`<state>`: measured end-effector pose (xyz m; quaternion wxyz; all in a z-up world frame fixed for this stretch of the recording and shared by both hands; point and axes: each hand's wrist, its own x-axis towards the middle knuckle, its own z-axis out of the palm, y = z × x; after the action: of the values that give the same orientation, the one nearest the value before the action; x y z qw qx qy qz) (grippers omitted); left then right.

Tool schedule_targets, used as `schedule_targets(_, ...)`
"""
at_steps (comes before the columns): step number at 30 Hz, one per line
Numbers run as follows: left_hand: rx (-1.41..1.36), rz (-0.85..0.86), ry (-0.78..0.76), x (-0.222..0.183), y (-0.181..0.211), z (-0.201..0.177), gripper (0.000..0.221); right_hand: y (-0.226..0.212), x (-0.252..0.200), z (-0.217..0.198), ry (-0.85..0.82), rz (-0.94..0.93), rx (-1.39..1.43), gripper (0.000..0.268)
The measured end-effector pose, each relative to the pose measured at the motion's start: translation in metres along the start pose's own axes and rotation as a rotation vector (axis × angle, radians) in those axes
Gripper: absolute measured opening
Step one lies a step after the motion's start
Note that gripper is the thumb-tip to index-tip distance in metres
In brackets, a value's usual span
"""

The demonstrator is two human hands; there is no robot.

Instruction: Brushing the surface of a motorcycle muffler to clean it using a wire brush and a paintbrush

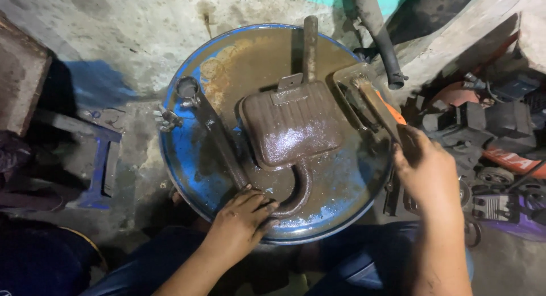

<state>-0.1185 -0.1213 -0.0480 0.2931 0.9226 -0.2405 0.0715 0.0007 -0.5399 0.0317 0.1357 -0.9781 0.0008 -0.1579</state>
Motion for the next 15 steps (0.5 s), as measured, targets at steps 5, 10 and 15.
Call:
schedule_targets(5, 0.006, -0.005, 0.004, 0.002, 0.006, 0.0, 0.044, 0.001, 0.008, -0.011, -0.14, 0.176, -0.016, 0.059)
schedule_targets(10, 0.02, -0.017, 0.017, 0.006, 0.015, 0.003, 0.045, 0.017, 0.013, 0.009, -0.054, 0.023, -0.041, 0.047)
schedule_targets(15, -0.028, -0.003, 0.046, 0.008, 0.026, -0.003, 0.048, 0.023, 0.009, 0.021, 0.145, -0.117, -0.145, 0.039)
